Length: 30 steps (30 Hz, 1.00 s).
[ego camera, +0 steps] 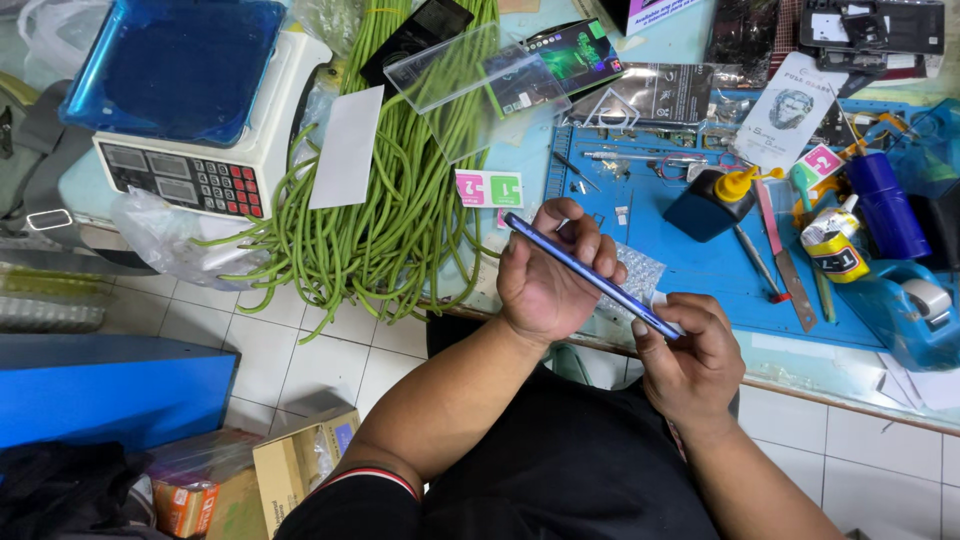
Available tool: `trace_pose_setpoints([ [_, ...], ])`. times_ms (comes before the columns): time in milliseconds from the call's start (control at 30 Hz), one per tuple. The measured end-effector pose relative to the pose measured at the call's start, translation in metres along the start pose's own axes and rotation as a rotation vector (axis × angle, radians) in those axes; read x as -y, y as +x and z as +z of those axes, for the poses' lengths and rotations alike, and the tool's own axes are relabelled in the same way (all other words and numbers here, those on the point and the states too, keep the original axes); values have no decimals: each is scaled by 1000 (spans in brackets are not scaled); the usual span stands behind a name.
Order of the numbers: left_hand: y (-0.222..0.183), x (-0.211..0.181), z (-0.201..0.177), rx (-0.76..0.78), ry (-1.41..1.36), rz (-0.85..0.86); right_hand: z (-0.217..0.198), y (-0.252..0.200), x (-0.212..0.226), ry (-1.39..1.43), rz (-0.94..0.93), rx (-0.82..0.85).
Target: The person wipes the exterior of a smartphone with a cloth, opens the device to expose internal components, and handles a small chip or SIM card tray to insert it into the side of the phone.
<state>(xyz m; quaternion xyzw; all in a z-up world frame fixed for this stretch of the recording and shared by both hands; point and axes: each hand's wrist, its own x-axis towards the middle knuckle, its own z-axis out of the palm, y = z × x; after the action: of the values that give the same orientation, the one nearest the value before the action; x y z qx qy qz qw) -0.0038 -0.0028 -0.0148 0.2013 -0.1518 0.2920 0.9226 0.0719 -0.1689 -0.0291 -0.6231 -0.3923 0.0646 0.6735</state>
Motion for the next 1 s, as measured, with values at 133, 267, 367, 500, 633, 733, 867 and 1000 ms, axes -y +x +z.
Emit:
trace_pose_setpoints([
  [133, 0, -1, -3, -178, 19, -28, -3, -3, -10, 225, 174, 3],
  [267, -7, -30, -6, -382, 265, -114, -16, 11, -35, 620, 634, 13],
  [367, 1, -55, -12, -544, 761, -330, -15, 20, -43, 538, 947, 16],
  [500, 3, -63, -16, -698, 794, -335, -32, 24, -44, 534, 818, -49],
  [633, 9, -57, -15, -739, 1033, -415, -65, 23, -42, 530, 688, -137],
  [733, 16, -57, -5, -788, 1421, -572, -81, 15, -41, 524, 685, -187],
  [867, 19, -61, 6, -382, 2175, -518, -96, -1, -44, 334, 700, -208],
  [1000, 21, -56, 13, -365, 2355, -623, -104, -8, -44, 427, 727, -215],
])
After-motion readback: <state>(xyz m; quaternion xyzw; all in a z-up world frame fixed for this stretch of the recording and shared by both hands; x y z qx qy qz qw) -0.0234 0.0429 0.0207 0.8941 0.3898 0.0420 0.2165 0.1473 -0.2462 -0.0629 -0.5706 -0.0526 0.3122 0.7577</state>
